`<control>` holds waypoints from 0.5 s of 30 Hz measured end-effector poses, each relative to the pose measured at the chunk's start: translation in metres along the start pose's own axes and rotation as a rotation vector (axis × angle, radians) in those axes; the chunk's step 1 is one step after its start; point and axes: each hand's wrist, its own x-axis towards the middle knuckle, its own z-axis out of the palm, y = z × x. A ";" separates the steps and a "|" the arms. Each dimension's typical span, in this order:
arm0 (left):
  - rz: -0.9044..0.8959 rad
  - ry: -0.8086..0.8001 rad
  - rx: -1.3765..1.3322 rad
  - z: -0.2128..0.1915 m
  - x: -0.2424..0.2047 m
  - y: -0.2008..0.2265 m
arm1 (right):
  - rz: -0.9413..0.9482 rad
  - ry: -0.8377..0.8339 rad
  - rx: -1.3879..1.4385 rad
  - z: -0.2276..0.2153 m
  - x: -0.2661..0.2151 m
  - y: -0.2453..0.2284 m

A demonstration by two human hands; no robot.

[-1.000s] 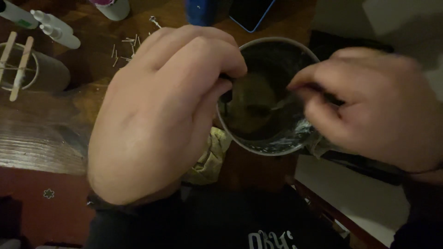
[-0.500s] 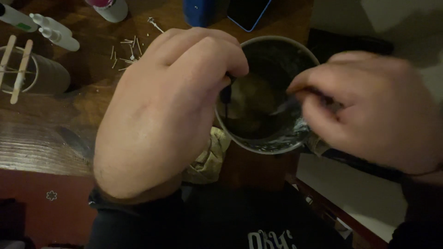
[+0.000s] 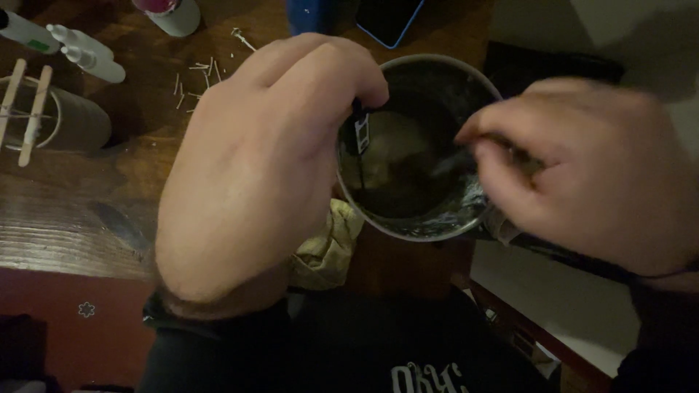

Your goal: Decorating candles with wax flowers, stirring melted wax, and mixing wax in a small container.

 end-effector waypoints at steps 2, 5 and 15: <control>0.008 0.005 -0.044 0.000 0.000 0.000 | 0.071 0.068 -0.154 -0.002 -0.005 0.003; -0.037 0.013 0.000 0.001 0.002 0.003 | -0.020 0.160 -0.189 0.009 -0.006 0.010; -0.012 0.011 -0.045 0.002 0.001 -0.001 | 0.011 0.048 -0.046 0.000 -0.006 0.001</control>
